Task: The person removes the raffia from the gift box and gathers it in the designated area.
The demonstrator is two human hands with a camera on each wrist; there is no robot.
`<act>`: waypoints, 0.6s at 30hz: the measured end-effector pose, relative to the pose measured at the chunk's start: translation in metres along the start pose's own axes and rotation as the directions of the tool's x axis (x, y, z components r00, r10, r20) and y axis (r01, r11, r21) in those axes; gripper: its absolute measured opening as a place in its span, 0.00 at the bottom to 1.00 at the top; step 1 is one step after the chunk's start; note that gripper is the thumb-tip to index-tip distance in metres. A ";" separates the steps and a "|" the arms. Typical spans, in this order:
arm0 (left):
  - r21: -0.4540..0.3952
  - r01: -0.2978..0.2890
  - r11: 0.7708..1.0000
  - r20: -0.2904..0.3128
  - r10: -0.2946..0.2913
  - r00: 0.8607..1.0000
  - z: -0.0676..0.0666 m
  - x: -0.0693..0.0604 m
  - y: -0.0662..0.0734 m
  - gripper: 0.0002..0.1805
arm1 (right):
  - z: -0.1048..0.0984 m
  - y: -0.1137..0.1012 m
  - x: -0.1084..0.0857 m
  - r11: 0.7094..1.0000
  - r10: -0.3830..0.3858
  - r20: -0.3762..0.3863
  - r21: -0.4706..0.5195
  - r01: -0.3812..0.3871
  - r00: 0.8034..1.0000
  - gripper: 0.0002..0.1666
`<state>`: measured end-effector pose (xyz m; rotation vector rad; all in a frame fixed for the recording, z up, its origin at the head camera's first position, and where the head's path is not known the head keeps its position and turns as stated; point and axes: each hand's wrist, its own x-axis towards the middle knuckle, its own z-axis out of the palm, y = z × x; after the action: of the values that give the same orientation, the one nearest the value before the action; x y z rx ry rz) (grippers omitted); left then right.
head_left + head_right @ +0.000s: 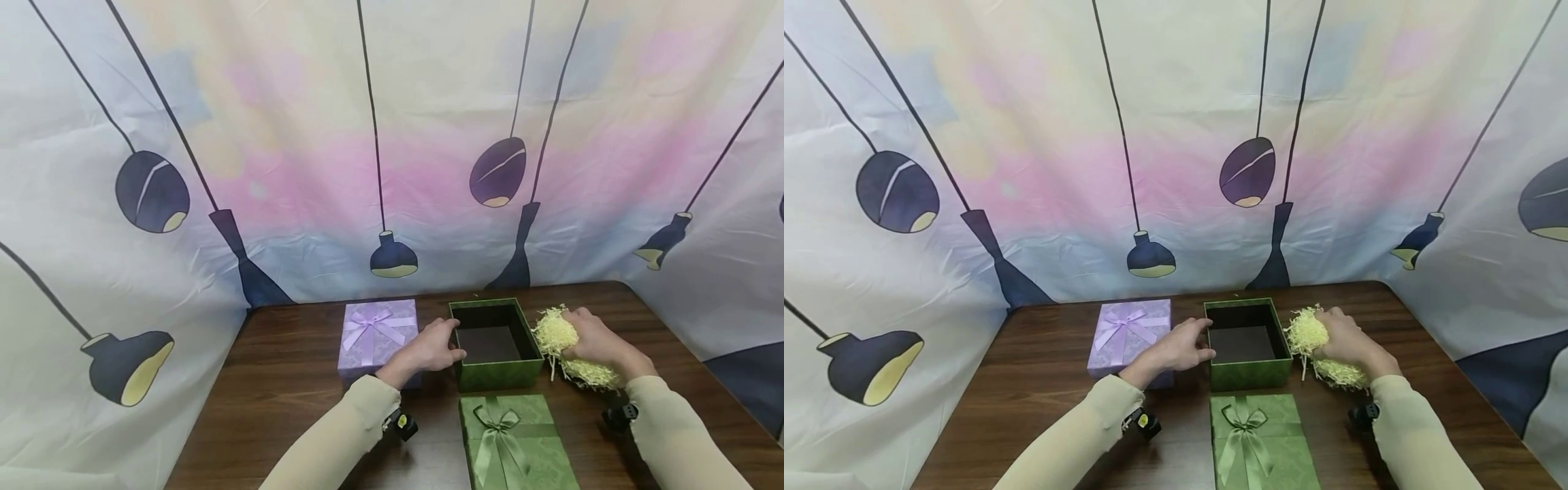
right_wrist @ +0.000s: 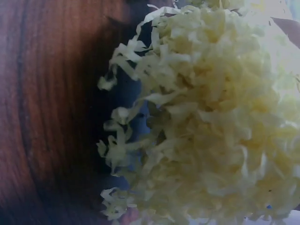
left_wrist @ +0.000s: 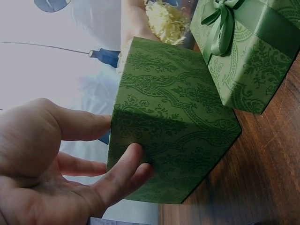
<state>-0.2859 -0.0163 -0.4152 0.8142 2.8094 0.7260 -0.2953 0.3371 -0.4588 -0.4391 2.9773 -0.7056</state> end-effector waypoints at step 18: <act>-0.016 0.020 1.000 0.003 -0.020 1.000 0.001 0.000 0.000 0.34 | 0.013 0.001 0.002 0.988 0.038 -0.010 -0.149 -0.039 0.999 0.51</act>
<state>-0.2852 -0.0158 -0.4161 0.7826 2.8011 0.7426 -0.2962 0.3313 -0.4710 -0.3864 3.0489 -0.4838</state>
